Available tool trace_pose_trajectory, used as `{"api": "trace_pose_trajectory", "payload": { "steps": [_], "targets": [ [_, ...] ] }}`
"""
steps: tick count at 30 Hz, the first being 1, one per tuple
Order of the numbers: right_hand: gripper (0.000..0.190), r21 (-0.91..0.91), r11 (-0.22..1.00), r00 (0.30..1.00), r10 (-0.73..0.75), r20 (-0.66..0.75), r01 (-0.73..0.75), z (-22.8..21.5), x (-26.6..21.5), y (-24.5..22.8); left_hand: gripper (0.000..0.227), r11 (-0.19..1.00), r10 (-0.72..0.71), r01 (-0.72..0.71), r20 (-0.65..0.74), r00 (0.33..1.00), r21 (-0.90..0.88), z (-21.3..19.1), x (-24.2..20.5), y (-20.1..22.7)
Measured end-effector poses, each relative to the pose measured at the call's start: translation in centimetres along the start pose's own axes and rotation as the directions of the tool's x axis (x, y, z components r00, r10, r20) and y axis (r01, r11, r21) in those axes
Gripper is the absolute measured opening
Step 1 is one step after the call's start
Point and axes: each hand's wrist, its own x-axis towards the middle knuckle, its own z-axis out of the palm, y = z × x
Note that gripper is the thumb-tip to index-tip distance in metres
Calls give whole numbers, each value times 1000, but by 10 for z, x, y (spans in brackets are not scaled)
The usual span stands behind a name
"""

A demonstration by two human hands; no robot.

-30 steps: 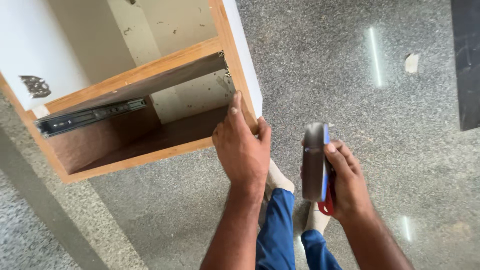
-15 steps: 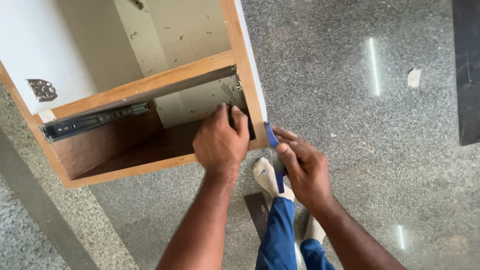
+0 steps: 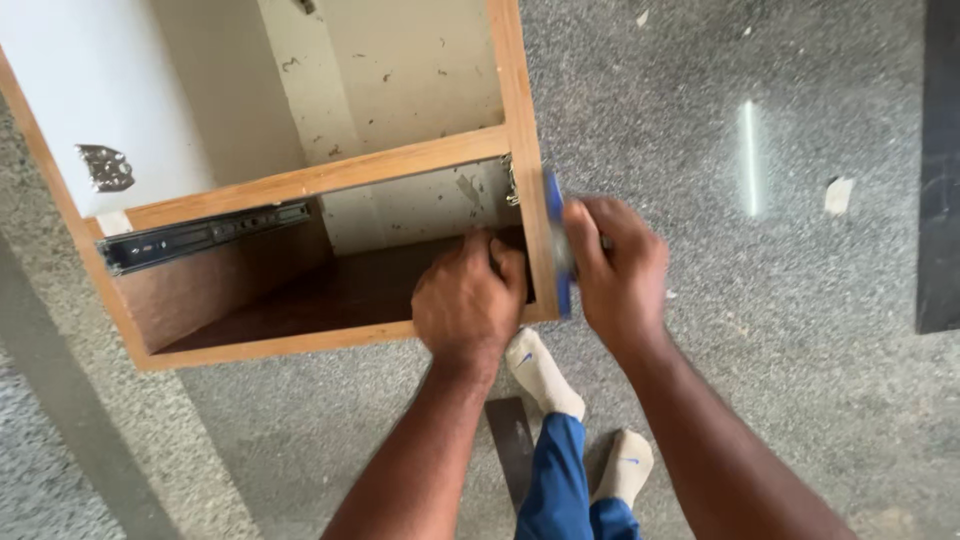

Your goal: The person uses a blue scraper to remove residue from the edges and corners of a wooden cabinet. They work methodically along the vertical and horizontal joints, occasionally switching to a metal putty knife to scrape the interior surfaces and corners.

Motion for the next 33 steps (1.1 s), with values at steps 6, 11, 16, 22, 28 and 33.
{"api": "trace_pose_trajectory", "payload": {
  "steps": [6, 11, 16, 22, 28, 33],
  "targets": [
    [38, 135, 988, 997, 70, 16, -71, 28, 107, 12, 23, 998, 8, -9, 16, 1000, 58, 1, 3, -2],
    [38, -61, 997, 995, 62, 84, -57, -6, 21, -17, 26, 997, -77, 74, 159, 984, 25, 0, 0, -2],
    [34, 20, 998, 998, -58, 9, 57, -4, 0, -10, 25, 996, 29, -35, 73, 997, 79, 2, 6, -4],
    [38, 65, 988, 990, -139, -30, 141, 50, 207, 22, 23, 999, 31, -31, -20, 999, 13, -1, 7, -5],
    [38, -138, 989, 999, -44, 11, 45, 0, 77, -56, 25, 1000, -21, 23, 187, 982, -5, -12, 12, 2],
    [40, -106, 989, 994, -108, -14, 106, 17, 122, -36, 22, 999, 41, -41, 72, 997, 6, -7, 7, 0]
  ]
}}
